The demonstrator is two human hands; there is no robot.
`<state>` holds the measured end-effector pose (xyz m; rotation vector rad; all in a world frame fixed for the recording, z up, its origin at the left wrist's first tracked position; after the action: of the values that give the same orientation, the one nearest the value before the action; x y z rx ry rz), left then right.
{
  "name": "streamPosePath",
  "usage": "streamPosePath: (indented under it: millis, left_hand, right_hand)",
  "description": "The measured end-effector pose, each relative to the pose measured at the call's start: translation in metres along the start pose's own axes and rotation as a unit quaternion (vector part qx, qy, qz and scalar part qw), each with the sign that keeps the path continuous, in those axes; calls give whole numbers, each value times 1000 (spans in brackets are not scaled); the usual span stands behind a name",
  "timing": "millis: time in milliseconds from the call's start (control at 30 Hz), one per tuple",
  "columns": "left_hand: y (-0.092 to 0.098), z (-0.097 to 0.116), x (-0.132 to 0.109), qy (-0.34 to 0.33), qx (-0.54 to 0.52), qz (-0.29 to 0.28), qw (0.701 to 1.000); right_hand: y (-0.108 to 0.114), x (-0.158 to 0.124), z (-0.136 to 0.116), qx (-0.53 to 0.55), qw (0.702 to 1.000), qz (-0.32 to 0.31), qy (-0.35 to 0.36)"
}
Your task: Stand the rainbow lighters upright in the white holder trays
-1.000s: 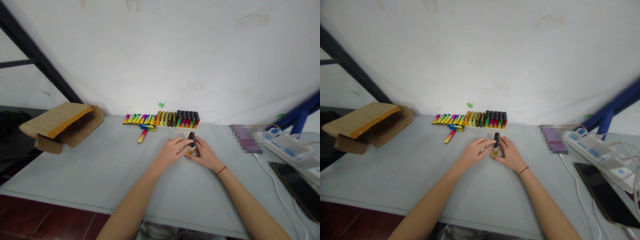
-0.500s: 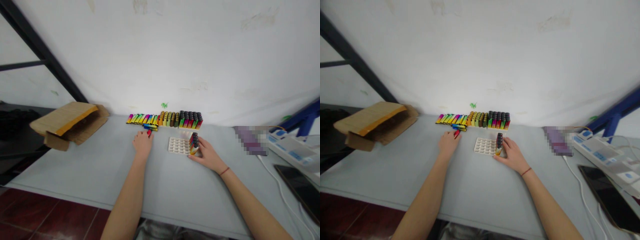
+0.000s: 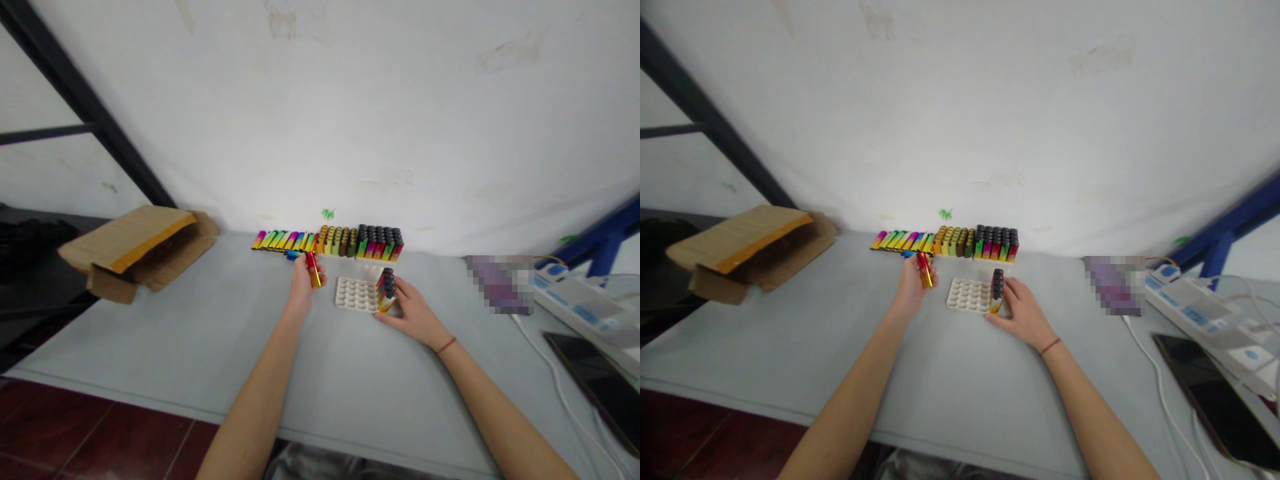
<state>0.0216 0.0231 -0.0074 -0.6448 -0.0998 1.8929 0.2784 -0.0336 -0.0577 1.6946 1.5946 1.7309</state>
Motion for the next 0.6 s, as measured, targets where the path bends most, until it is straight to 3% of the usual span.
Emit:
streamPosePath:
  millis: [233, 433, 600]
  left_hand:
    - [-6, -3, -10, -14, -44, -27, 999]
    - [-7, -5, -8, -70, -7, -5, 997]
    - [-6, -7, -10, -43, -5, -5, 999]
  right_hand:
    - [1, 0, 1, 19, 1000, 0, -4]
    - [1, 1, 1, 25, 1000, -1, -5]
    - [1, 1, 1, 22, 1000, -7, -9]
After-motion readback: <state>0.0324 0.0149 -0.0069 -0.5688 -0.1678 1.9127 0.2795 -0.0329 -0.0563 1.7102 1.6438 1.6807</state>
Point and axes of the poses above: each hand's wrist, its own x-axis towards the middle knuckle, its own y-axis out of the back of the hand, z = x × y, the point moved 3 cm from there along x, towards the middle knuckle, and after that the axes turned 10 degrees about z, right-handed, at the moved point
